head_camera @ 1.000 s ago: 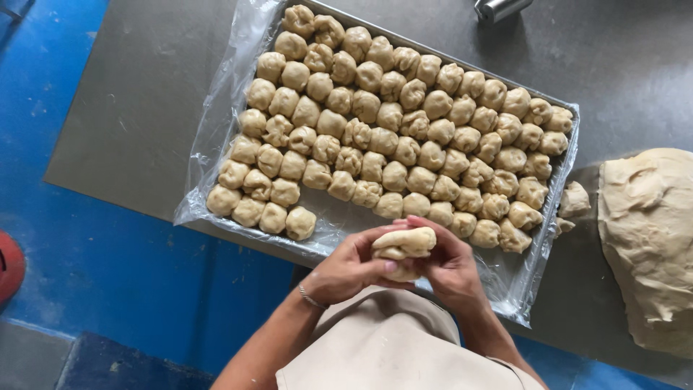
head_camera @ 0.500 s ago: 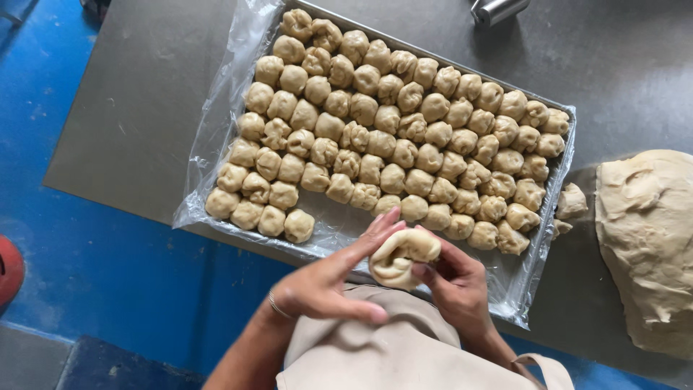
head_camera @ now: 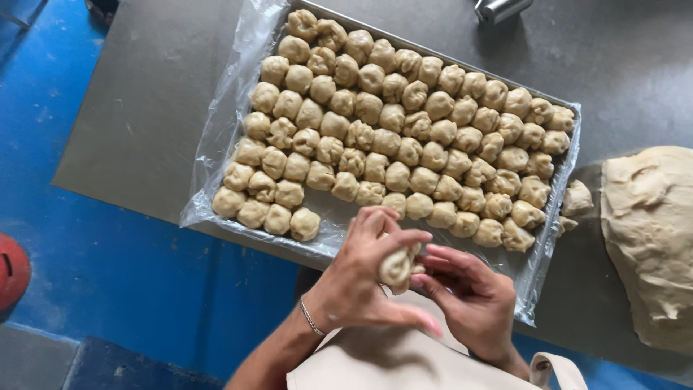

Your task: The person cuts dough from a large dough mound using a scraper, shapes portions of dough by hand, and folds dough pieces into balls.

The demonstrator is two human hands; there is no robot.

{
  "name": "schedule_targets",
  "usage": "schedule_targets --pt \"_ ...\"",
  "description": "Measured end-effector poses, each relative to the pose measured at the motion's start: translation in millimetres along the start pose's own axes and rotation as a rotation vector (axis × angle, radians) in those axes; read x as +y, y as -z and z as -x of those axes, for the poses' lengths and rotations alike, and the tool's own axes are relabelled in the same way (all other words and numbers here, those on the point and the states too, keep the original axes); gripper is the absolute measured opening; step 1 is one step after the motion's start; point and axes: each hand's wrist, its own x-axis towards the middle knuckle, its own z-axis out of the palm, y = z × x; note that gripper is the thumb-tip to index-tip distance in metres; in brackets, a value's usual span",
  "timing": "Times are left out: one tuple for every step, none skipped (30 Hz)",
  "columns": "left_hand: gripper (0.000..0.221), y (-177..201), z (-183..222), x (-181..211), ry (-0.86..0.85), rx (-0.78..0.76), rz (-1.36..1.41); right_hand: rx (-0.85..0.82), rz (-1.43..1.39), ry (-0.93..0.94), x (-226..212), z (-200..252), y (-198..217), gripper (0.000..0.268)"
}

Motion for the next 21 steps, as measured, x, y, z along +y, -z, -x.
schedule_targets --pt "0.023 -0.3 -4.9 3.9 -0.028 -0.023 -0.064 0.005 0.004 -0.004 -7.0 2.4 6.0 0.048" --pt "0.024 0.7 -8.5 5.5 -0.034 -0.015 -0.089 -0.061 0.113 0.024 -14.6 4.2 12.8 0.054" --pt "0.026 -1.1 -11.7 5.7 -0.04 -0.013 -0.097 -0.128 0.223 0.052 -20.0 5.1 16.5 0.06" --pt "0.028 -2.2 -13.6 4.9 -0.049 -0.017 -0.054 -0.122 0.221 0.056 -22.7 3.1 18.9 0.06" --pt "0.029 -4.0 -14.8 2.1 -0.043 -0.025 0.035 -0.141 -0.054 0.046 -24.4 1.4 24.5 0.057" --pt "0.031 -9.3 -14.2 -0.4 0.013 -0.006 0.189 -0.158 -0.326 0.03 -23.4 1.5 29.4 0.055" --pt "0.033 -16.8 -12.9 -2.7 0.091 0.034 0.364 -0.152 -0.322 0.031 -18.4 1.1 30.4 0.055" --pt "0.035 -26.7 -12.6 -4.4 0.268 0.122 0.618 -0.09 -0.37 0.018 -11.1 -0.9 29.6 0.056" --pt "0.037 -36.2 -14.6 -7.7 0.514 0.252 0.876 -0.028 -0.417 0.005 -2.7 -3.2 28.7 0.058" --pt "0.037 -44.6 -18.0 -10.7 0.516 0.243 0.876 -0.021 -0.42 0.005 6.7 -3.5 24.3 0.058" --pt "0.034 -52.6 -24.0 -13.0 0.671 0.315 0.877 -0.013 -0.458 -0.102 16.1 -3.6 19.1 0.055" --pt "0.034 -58.6 -28.6 -12.0 0.833 0.382 0.878 0.002 -0.493 -0.215 22.5 0.2 17.2 0.052" --pt "0.034 -57.9 -31.8 -10.2 0.841 0.368 0.883 0.017 -0.493 -0.221 26.4 4.3 17.4 0.052" --pt "0.044 -51.6 -35.6 -9.4 0.434 0.283 0.431 0.126 -0.287 -0.132 28.4 7.2 16.5 0.045" --pt "0.058 -48.6 -41.0 -6.9 0.019 0.187 -0.011 0.233 -0.078 -0.049 28.3 9.1 16.4 0.037" --pt "0.058 -52.2 -48.9 -3.6 0.013 0.174 -0.001 0.251 -0.077 -0.051 25.0 11.4 20.8 0.037" --pt "0.05 -57.4 -55.6 -1.1 0.012 0.151 0.074 0.264 0.053 0.107 19.2 15.6 27.8 0.035" --pt "0.043 -63.7 -59.0 0.4 0.017 0.133 0.146 0.266 0.184 0.261 14.9 18.3 32.8 0.032" --pt "0.036 -71.6 -60.3 0.9 0.022 0.114 0.218 0.276 0.186 0.256 13.3 18.5 34.7 0.032" --pt "0.029 -80.7 -61.2 0.4 0.025 0.096 0.284 0.335 0.091 0.241 12.9 17.3 37.0 0.038" --pt "0.022 -91.2 -61.0 -0.4 0.027 0.077 0.35 0.394 -0.005 0.226 12.1 17.4 40.9 0.043"
